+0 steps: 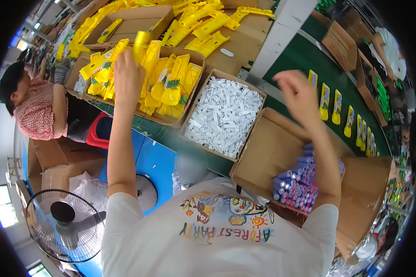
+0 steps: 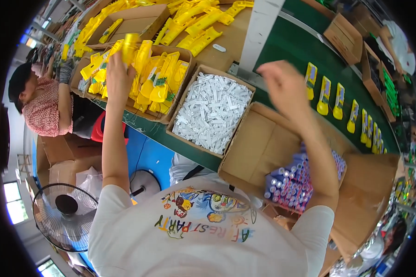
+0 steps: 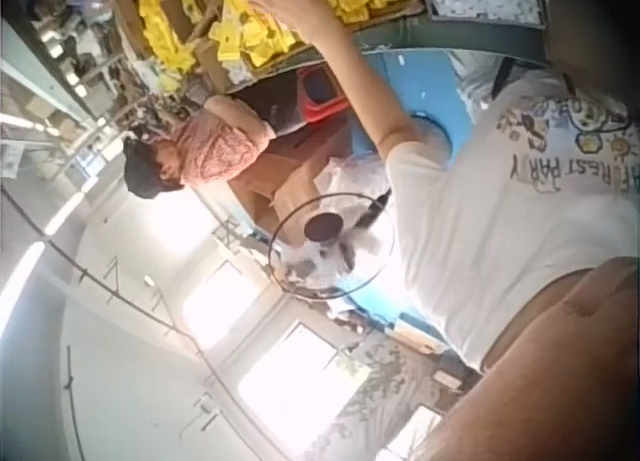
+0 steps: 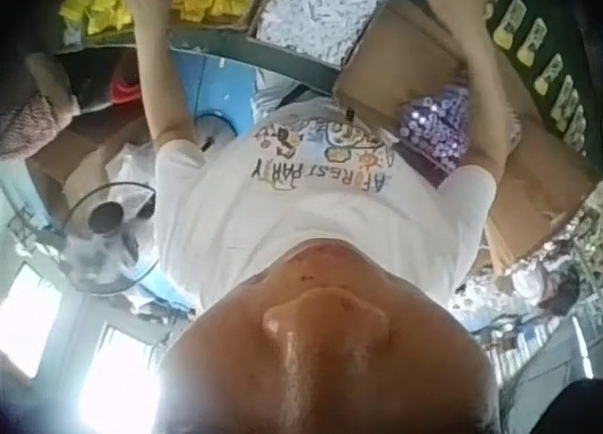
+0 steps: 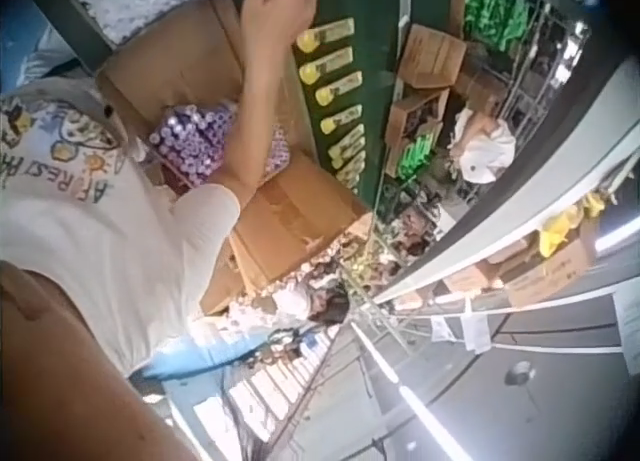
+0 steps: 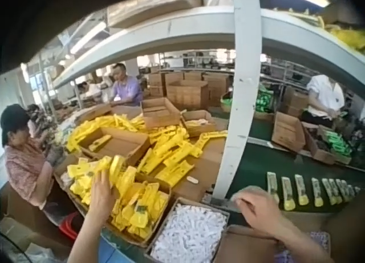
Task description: Assembling electronic components into yellow plastic housings on a production line.
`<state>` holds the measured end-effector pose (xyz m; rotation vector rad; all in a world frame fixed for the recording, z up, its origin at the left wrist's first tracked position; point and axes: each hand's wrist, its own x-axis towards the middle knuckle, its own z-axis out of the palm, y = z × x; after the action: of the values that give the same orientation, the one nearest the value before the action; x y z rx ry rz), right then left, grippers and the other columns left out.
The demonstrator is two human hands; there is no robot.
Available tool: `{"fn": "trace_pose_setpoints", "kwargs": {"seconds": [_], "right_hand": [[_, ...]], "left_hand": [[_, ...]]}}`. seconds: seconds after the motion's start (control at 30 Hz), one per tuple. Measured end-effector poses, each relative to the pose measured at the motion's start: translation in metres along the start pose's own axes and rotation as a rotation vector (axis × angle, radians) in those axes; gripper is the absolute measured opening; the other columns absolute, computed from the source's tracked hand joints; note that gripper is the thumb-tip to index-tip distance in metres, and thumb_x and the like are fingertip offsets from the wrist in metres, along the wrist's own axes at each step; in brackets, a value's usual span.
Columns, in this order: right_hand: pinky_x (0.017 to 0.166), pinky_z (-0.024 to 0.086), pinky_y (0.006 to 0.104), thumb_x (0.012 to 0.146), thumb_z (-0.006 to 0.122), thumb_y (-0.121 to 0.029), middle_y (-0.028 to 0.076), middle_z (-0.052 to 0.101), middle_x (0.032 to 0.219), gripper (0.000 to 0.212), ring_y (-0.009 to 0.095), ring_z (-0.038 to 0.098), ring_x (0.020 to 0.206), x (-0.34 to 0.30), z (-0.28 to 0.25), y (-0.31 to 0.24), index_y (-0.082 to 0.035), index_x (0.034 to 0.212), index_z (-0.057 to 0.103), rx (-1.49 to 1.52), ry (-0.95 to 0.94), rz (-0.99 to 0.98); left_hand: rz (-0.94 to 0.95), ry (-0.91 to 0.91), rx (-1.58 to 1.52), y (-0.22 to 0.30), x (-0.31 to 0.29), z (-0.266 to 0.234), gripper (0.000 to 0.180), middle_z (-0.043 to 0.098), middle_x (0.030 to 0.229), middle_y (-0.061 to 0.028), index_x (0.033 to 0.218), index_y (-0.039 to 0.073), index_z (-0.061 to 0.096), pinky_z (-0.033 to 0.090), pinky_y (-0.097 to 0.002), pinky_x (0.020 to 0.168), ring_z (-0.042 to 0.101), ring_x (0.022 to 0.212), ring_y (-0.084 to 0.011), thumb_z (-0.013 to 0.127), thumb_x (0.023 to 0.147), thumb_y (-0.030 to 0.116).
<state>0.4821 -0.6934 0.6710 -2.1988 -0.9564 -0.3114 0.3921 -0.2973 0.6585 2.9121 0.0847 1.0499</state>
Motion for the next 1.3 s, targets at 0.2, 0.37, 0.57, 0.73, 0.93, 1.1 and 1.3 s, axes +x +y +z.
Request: {"fn": "trace_pose_setpoints", "kwargs": {"seconds": [0.2,0.37,0.57,0.73,0.93,1.1,1.3], "right_hand": [[0.086,0.048,0.0341,0.081,0.061,-0.003,0.010,0.061,0.110,0.034,0.027,0.058,0.102,-0.029,0.044,-0.091,-0.008,0.115,0.063,0.044,0.168,-0.097],[0.079,0.048,0.0286,0.083,0.062,-0.005,0.009,0.063,0.108,0.033,0.018,0.060,0.097,-0.067,0.031,-0.084,-0.007,0.116,0.061,0.309,-0.225,-0.387],[0.055,0.044,0.0201,0.083,0.070,-0.015,0.000,0.061,0.075,0.011,0.005,0.058,0.066,-0.064,0.014,-0.125,-0.005,0.083,0.064,0.535,-0.103,0.389],[0.047,0.045,0.0257,0.071,0.073,-0.006,0.005,0.058,0.073,0.015,0.015,0.059,0.059,-0.104,0.035,-0.125,-0.006,0.079,0.061,-0.001,0.200,0.030],[0.063,0.052,0.0343,0.071,0.074,-0.015,0.006,0.061,0.084,0.019,0.023,0.062,0.072,-0.129,0.006,-0.093,-0.006,0.082,0.062,-0.202,0.004,-0.237],[0.083,0.048,0.0412,0.070,0.074,-0.018,0.011,0.064,0.093,0.026,0.031,0.062,0.088,-0.185,-0.056,-0.011,-0.006,0.092,0.067,-0.651,-0.418,0.375],[0.074,0.050,0.0405,0.065,0.073,-0.009,0.007,0.063,0.093,0.025,0.028,0.061,0.081,-0.137,-0.046,-0.078,-0.008,0.089,0.066,-0.530,0.123,-0.098]], "left_hand": [[-0.619,-0.608,-1.682,0.102,-0.021,-0.046,0.039,0.064,0.093,-0.0103,0.123,0.007,0.041,0.053,-0.0344,0.075,0.064,0.079,-0.0209,0.059,0.092,0.020],[-0.902,-0.598,-2.093,0.160,-0.064,-0.047,0.055,0.055,0.109,-0.0087,0.133,0.013,0.033,0.053,-0.0371,0.080,0.058,0.096,-0.0231,0.051,0.084,-0.006],[-0.347,-0.446,-1.646,0.210,-0.104,-0.045,0.059,0.041,0.126,-0.0123,0.140,0.001,0.019,0.037,-0.0324,0.098,0.045,0.114,-0.0202,0.045,0.087,0.001],[-0.417,-0.520,-1.727,0.220,-0.105,-0.034,0.047,0.043,0.123,-0.0131,0.137,0.002,0.026,0.036,-0.0320,0.098,0.045,0.113,-0.0205,0.038,0.094,0.016],[-0.534,-0.730,-1.727,0.221,-0.107,-0.037,0.037,0.050,0.106,-0.0093,0.125,0.004,0.032,0.048,-0.0291,0.079,0.054,0.087,-0.0150,0.041,0.090,-0.001],[-0.362,-0.828,-1.870,0.221,-0.106,-0.038,0.032,0.050,0.099,-0.0105,0.120,0.004,0.031,0.054,-0.0346,0.068,0.059,0.073,-0.0182,0.036,0.090,-0.003],[-0.488,-1.030,-1.919,0.228,-0.114,-0.046,0.045,0.051,0.102,-0.0109,0.131,0.006,0.027,0.054,-0.0355,0.067,0.058,0.072,-0.0194,0.037,0.088,-0.004]]}}
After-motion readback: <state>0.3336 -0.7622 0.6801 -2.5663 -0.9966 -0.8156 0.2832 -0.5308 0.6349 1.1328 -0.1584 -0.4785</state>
